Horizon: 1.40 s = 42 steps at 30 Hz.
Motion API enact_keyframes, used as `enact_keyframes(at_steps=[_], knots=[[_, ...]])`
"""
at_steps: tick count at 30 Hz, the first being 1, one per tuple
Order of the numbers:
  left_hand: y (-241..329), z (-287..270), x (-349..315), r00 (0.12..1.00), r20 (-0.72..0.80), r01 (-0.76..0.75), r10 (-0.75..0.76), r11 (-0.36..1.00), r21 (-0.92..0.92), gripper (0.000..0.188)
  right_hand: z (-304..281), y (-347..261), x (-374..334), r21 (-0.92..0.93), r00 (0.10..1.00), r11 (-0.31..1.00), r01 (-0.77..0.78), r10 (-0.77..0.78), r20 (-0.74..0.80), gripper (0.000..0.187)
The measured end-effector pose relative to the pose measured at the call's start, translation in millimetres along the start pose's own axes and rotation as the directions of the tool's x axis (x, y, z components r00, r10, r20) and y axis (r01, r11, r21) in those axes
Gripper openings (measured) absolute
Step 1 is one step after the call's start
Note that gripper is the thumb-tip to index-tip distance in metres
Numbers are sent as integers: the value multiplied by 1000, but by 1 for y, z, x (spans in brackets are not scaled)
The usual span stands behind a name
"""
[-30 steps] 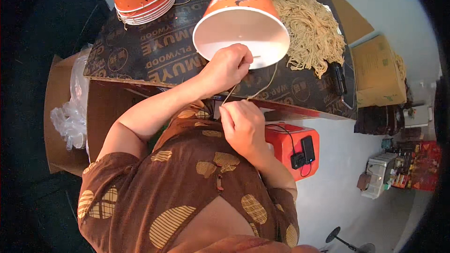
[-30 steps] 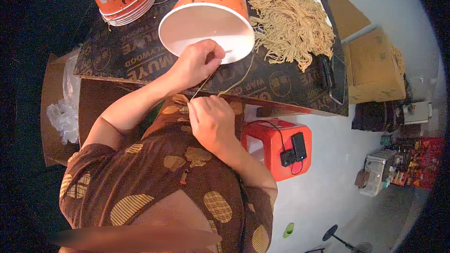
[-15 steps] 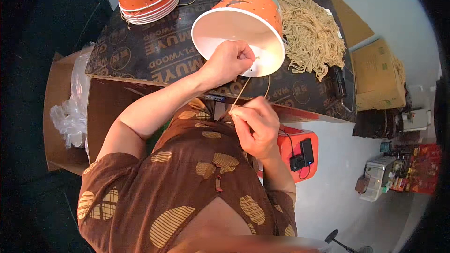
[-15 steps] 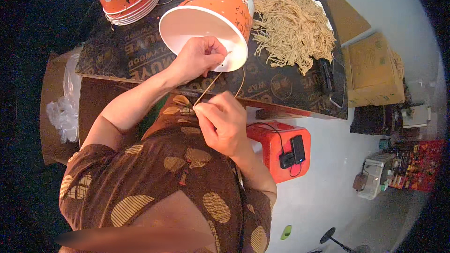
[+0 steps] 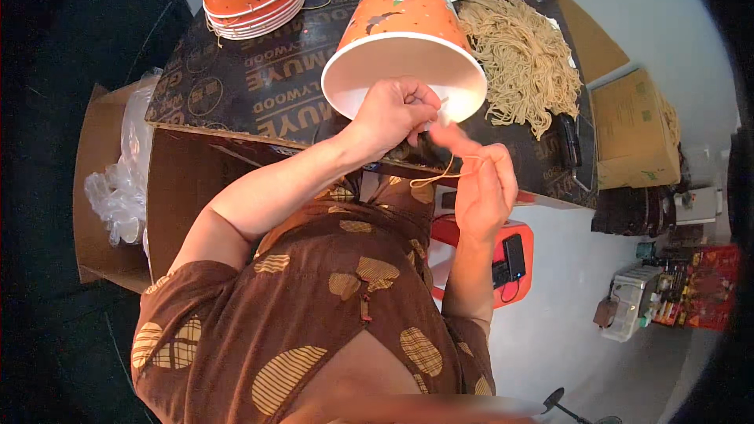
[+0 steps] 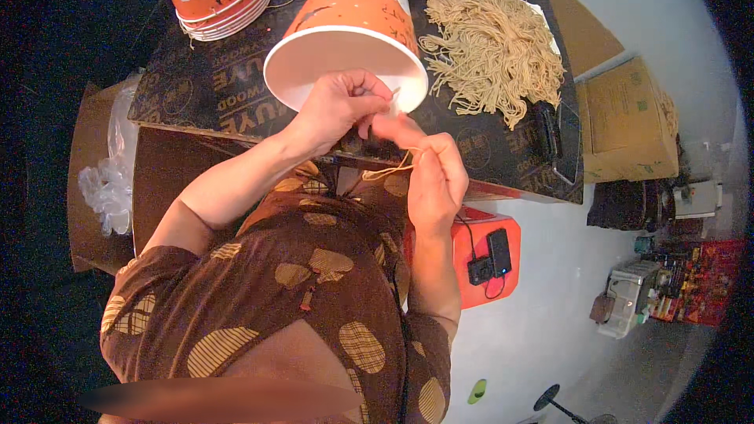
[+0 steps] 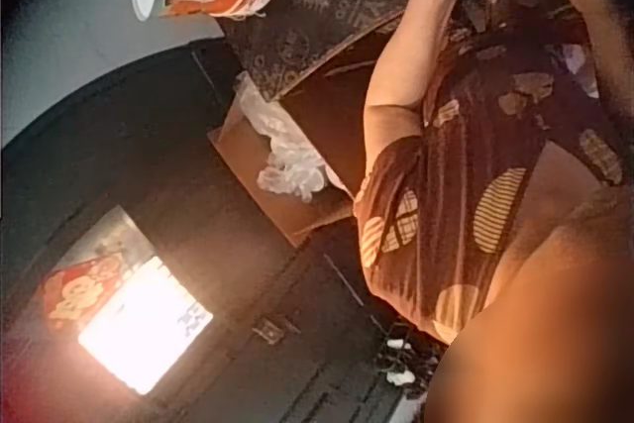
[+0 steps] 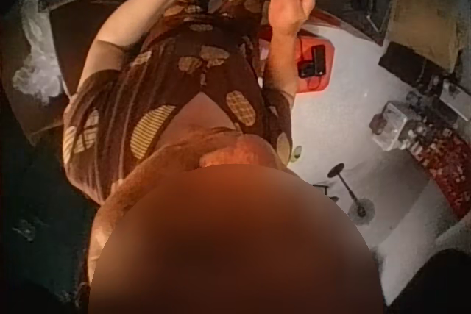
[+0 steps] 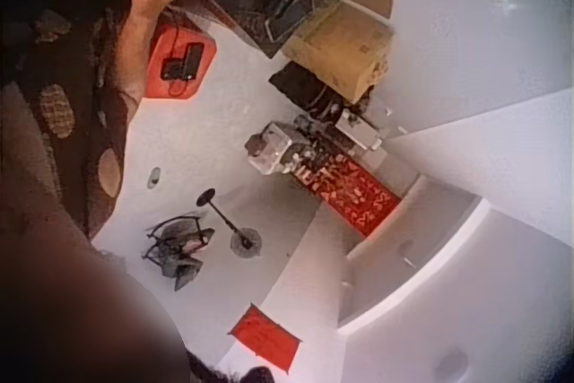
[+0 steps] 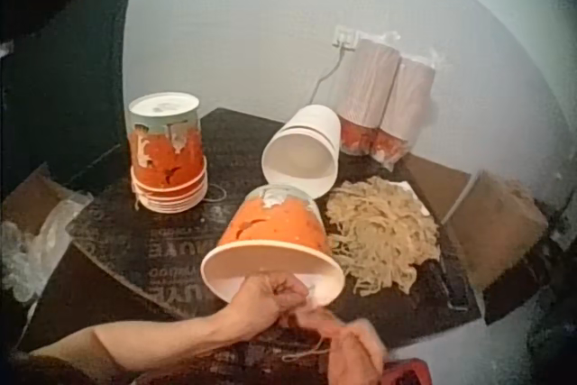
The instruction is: Threading string through pre-drilled holes in decorative plastic buckets at a packaging workstation.
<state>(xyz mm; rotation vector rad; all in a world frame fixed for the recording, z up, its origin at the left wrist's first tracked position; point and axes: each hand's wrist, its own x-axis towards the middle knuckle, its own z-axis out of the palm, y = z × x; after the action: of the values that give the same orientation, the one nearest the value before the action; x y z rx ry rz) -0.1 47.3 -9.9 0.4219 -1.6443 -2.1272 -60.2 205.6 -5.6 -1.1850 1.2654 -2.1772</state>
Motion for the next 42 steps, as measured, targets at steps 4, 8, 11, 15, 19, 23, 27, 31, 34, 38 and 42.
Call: enact_keyframes(at_steps=[4, 8, 11, 15, 19, 23, 27, 31, 34, 38, 42], knots=[[-4, 2, 1, 1000, 10, -13, 13, 1000, -21, 5, 2, 2, -7, 85, 987, 984, -157, 155, 33, 22], [-2, 5, 0, 999, 25, 25, -24, 999, -44, 3, 0, 11, -11, 25, 964, 965, -262, 260, 46, 25], [-3, 6, 0, 999, 50, 7, -4, 998, -66, 3, 3, 9, -8, 36, 959, 958, -284, 284, -5, 26], [-2, 7, -1, 993, 122, 26, -7, 987, -156, 4, 7, 10, -2, 21, 940, 948, -317, 318, -122, 26], [-3, 5, 0, 987, 159, 58, -27, 980, -191, 6, -1, 13, 5, 138, 927, 927, -350, 363, -88, 24], [6, 0, -6, 990, 119, 81, -76, 996, -42, 8, -1, 12, 10, 158, 874, 871, -465, 481, -75, 23], [3, -6, -12, 999, 41, 21, -35, 954, 300, 11, -1, 7, 9, 175, 857, 849, -499, 513, -47, 21], [3, -6, -17, 996, 70, -80, 54, 893, 444, 11, 1, -4, -2, -374, 989, 927, -1, -54, -136, 10], [-6, -11, -16, 987, 113, -153, 111, 854, 497, 12, 9, -19, -3, -458, 969, 883, 100, -191, -155, 6], [1, -9, -20, 975, 158, -220, 158, 799, 560, 15, 22, -26, -10, -480, 992, 873, -92, 39, -120, 6], [-2, -6, -23, 961, 160, -276, 225, 795, 540, 20, 40, -22, -8, -741, 981, 644, 190, -102, 163, 5]])
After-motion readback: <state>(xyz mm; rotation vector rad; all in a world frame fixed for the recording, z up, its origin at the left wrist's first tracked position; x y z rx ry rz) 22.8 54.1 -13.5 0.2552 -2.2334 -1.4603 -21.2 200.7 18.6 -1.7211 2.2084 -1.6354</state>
